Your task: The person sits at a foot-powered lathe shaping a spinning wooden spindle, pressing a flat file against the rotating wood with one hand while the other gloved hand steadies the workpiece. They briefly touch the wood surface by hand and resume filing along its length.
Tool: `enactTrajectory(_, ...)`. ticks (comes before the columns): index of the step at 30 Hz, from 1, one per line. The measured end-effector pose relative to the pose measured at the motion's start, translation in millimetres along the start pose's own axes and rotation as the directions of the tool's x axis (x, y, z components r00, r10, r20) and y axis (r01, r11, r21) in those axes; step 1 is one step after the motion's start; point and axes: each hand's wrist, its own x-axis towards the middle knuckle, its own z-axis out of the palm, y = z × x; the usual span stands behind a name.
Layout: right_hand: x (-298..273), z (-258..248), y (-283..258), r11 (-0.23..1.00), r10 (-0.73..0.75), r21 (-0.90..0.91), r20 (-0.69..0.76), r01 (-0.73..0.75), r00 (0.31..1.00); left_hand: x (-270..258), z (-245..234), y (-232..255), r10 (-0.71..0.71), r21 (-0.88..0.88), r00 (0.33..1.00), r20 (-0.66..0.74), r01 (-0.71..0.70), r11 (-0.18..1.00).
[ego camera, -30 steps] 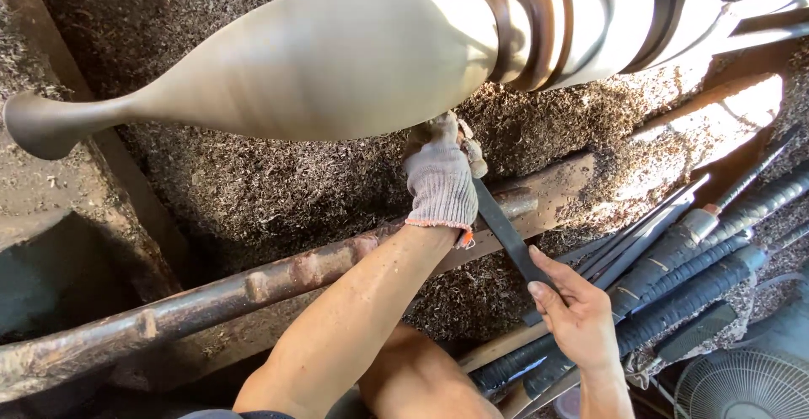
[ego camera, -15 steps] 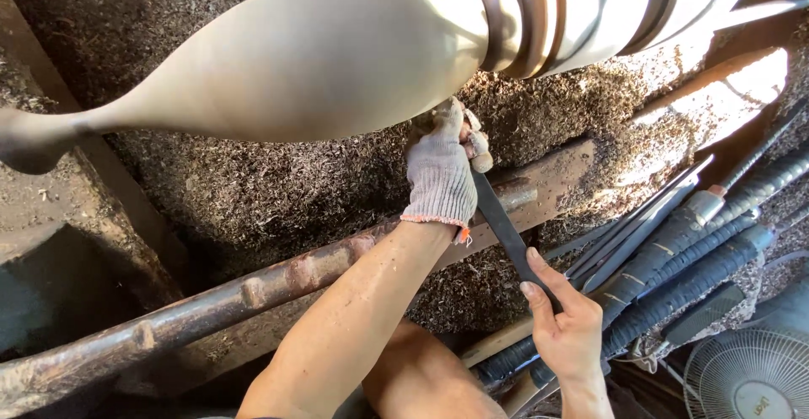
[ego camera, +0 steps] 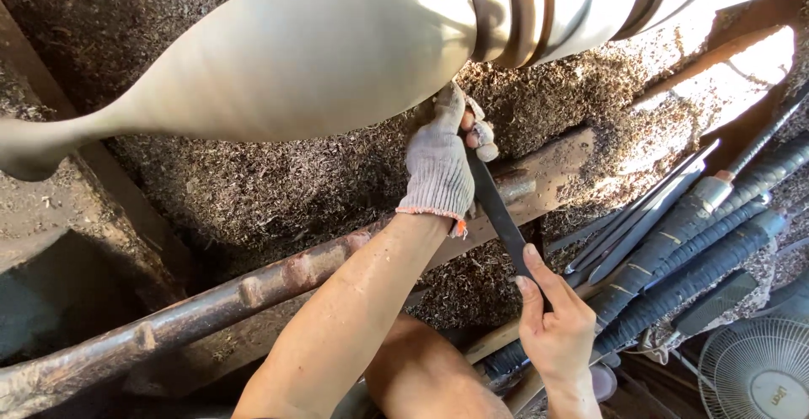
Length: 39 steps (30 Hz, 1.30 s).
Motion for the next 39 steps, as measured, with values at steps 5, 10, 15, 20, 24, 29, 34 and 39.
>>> enactTrajectory(5, -3, 3, -8, 0.994, 0.0, -0.111, -0.028, -0.003, 1.0, 1, 2, 2, -0.014, -0.021, 0.998, 0.053, 0.015, 1.0)
enactTrajectory(10, -7, 7, -12, 0.978, -0.01, -0.206, -0.053, -0.001, 0.999, 7, 1, 3, -0.08, -0.047, 0.996, 0.046, 0.082, 0.996)
enactTrajectory(15, -10, 12, -11, 0.965, -0.004, -0.263, -0.084, -0.018, 0.996, 3, 11, 8, -0.146, -0.064, 0.988, 0.057, 0.15, 0.987)
enactTrajectory(20, -1, 2, -8, 0.989, -0.004, -0.147, -0.043, -0.002, 0.999, 2, 7, 5, -0.115, -0.04, 0.993, 0.008, 0.115, 0.993)
enactTrajectory(24, 3, -4, 2, 0.999, 0.0, -0.034, 0.015, 0.001, 1.0, 9, -4, -3, -0.042, -0.005, 0.999, 0.001, 0.042, 0.999)
enactTrajectory(29, 10, -10, 7, 0.997, 0.019, 0.07, 0.063, -0.024, 0.998, -3, 12, 4, 0.008, 0.058, 0.988, -0.156, 0.001, 0.998)
enactTrajectory(34, 11, -12, 22, 0.986, 0.064, 0.143, 0.118, -0.08, 0.991, -2, 12, 3, -0.018, 0.044, 0.963, -0.27, 0.031, 0.999)
enactTrajectory(39, 13, -13, 33, 0.95, 0.141, 0.246, 0.203, -0.19, 0.969, -6, 16, 6, 0.049, 0.075, 0.958, -0.281, -0.029, 0.997)
